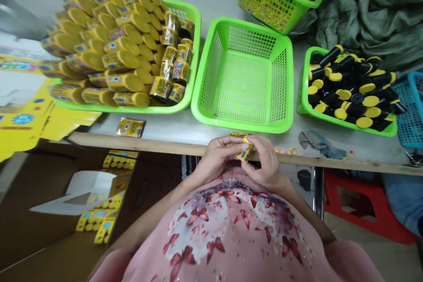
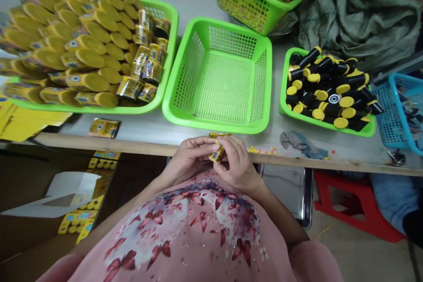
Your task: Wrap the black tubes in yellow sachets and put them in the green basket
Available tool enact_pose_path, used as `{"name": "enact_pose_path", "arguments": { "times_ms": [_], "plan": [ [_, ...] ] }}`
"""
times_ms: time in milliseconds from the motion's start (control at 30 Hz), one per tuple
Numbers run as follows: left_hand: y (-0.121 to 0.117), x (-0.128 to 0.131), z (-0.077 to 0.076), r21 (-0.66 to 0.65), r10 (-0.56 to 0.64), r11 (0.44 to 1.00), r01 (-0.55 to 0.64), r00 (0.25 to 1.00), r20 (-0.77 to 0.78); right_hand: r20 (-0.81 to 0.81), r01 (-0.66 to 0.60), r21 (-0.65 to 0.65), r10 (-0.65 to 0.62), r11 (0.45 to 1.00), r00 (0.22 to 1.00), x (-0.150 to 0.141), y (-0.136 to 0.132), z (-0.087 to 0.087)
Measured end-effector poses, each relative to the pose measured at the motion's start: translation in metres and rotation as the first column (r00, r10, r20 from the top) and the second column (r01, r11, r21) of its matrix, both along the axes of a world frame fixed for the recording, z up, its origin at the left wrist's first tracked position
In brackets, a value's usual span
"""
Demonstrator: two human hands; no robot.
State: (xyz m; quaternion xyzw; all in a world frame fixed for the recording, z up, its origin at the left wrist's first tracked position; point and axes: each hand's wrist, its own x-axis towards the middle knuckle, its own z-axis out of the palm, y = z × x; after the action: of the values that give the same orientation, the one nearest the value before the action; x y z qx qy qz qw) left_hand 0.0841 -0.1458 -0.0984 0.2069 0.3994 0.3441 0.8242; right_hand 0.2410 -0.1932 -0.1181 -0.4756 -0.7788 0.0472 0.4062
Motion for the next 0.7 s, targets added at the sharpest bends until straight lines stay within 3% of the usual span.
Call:
{"name": "enact_pose_path", "arguments": {
  "times_ms": [133,367,500,633,700],
  "plan": [
    [-0.0012,0.0029,0.0006,0.076,0.027,0.997,-0.025,0.999,-0.023,-0.021,0.002,-0.014,-0.002,1.0,1.0,0.0012,0.0011,0.0012],
    [0.0027,-0.0041,-0.0025,-0.01,-0.137,0.99,0.14,0.98,0.146,-0.071,0.019,-0.074,-0.024,0.997,0.997,-0.0023,0.0003,0.0042],
    [0.0005,-0.0028,-0.0036,-0.002,-0.058,0.998,0.058,0.998,0.017,-0.021,0.006,-0.08,-0.007,0.997,1.0,-0.0048,-0.0011,0.0025],
    [-0.0005,0.0019,0.0008,0.166,0.07,0.985,-0.042,0.984,-0.166,-0.002,-0.012,-0.034,0.012,0.999,1.0,-0.0058,0.0008,0.0001],
    [0.0006,0.0018,0.0038,0.191,0.081,0.98,-0.051,0.984,-0.157,-0.061,-0.003,-0.037,0.001,0.999,0.998,-0.0064,0.0013,-0.0009]
  ]
}}
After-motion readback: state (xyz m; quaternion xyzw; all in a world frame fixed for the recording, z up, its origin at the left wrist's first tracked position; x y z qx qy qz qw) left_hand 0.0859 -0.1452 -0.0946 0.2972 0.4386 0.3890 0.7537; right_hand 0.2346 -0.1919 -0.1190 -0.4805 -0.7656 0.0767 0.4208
